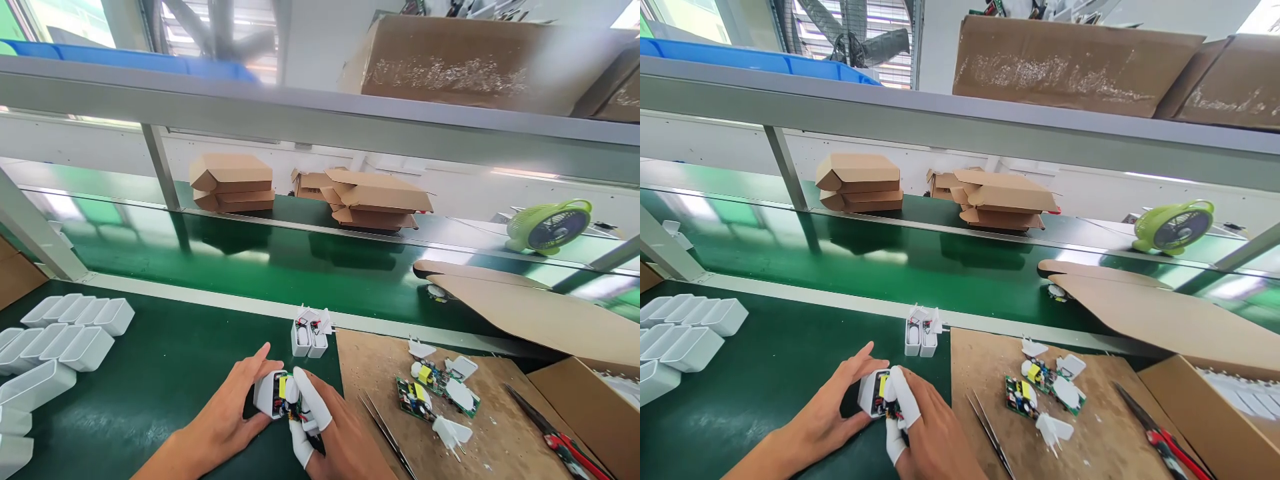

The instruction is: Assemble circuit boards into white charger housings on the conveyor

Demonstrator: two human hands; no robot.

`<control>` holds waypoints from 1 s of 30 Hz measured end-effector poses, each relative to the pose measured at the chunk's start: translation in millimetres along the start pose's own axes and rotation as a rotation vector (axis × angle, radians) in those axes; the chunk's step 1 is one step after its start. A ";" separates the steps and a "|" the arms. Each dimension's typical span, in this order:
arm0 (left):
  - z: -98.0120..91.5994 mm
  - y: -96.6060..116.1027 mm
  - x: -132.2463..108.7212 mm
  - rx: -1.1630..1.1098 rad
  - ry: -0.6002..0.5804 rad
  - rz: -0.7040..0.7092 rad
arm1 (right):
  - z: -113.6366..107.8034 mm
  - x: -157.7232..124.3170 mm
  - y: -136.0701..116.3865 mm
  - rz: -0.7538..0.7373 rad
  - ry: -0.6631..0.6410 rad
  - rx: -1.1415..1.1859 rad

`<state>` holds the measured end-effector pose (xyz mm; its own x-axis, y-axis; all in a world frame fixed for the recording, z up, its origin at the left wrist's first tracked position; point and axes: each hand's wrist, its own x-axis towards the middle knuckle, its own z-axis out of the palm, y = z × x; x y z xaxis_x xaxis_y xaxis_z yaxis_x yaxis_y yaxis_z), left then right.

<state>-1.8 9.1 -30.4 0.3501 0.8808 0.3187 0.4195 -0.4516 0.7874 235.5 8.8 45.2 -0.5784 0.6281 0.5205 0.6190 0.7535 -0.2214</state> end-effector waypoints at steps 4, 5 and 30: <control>-1.3 2.6 0.5 -0.020 -0.007 0.004 | 0.8 -3.0 3.8 -0.011 -0.041 0.014; -1.6 3.6 0.6 -0.019 -0.002 0.007 | 0.1 -3.2 4.5 -0.019 -0.052 0.009; -6.2 11.0 3.8 0.005 -0.012 0.062 | -1.2 -0.4 9.7 0.009 -0.106 0.131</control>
<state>-1.1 8.4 -17.3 0.3859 0.8493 0.3602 0.4009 -0.5060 0.7637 242.3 15.6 43.9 -0.6303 0.6466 0.4297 0.5540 0.7623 -0.3346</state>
